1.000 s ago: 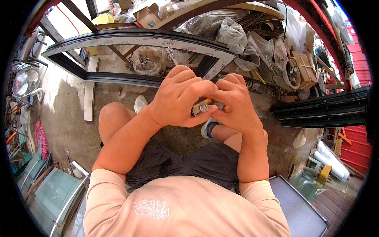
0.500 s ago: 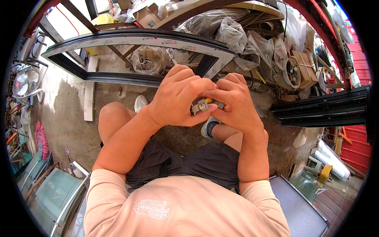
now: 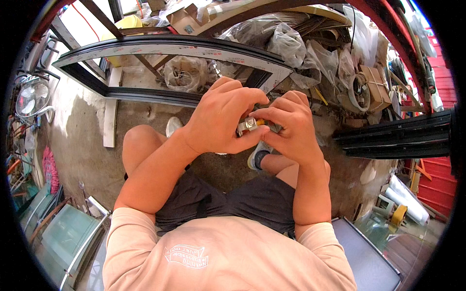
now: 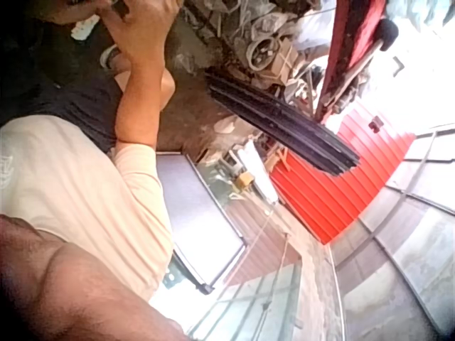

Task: The person manipulates a metal window hinge mechanism while holding it above a window frame, using a small yellow screwdriver to turn a screw and then testing the hinge motion.

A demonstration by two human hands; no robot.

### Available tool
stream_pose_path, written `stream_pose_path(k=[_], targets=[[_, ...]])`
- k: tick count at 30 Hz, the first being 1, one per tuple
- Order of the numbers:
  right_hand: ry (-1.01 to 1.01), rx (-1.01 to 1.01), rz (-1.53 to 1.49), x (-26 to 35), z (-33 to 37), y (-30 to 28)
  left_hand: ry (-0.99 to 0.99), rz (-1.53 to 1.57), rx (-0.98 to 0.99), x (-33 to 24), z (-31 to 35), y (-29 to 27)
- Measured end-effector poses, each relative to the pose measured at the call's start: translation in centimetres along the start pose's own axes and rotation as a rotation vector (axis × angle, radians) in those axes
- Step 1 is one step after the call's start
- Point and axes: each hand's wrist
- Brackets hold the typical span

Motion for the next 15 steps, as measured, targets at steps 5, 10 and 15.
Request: stream_pose_path(k=[5, 10, 15], targets=[[0.01, -0.086, -0.069, 0.4, -0.5, -0.3, -0.43, 0.346, 0.063, 0.2, 0.5, -0.1], [0.039, -0.165, -0.074, 0.5, -0.4, -0.7, -0.567, 0.657, 0.13, 1.0, 0.4, 0.0], [0.077, -0.168, -0.077, 0.5, -0.2, -0.9, -0.633, 0.723, 0.165, 1.1, 0.3, 0.3]])
Point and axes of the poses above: each hand's wrist, its own z-axis away from the middle knuckle, its own y-axis out of the palm, x = y × z, and after that the axes turned 4 degrees about -y, right-handed
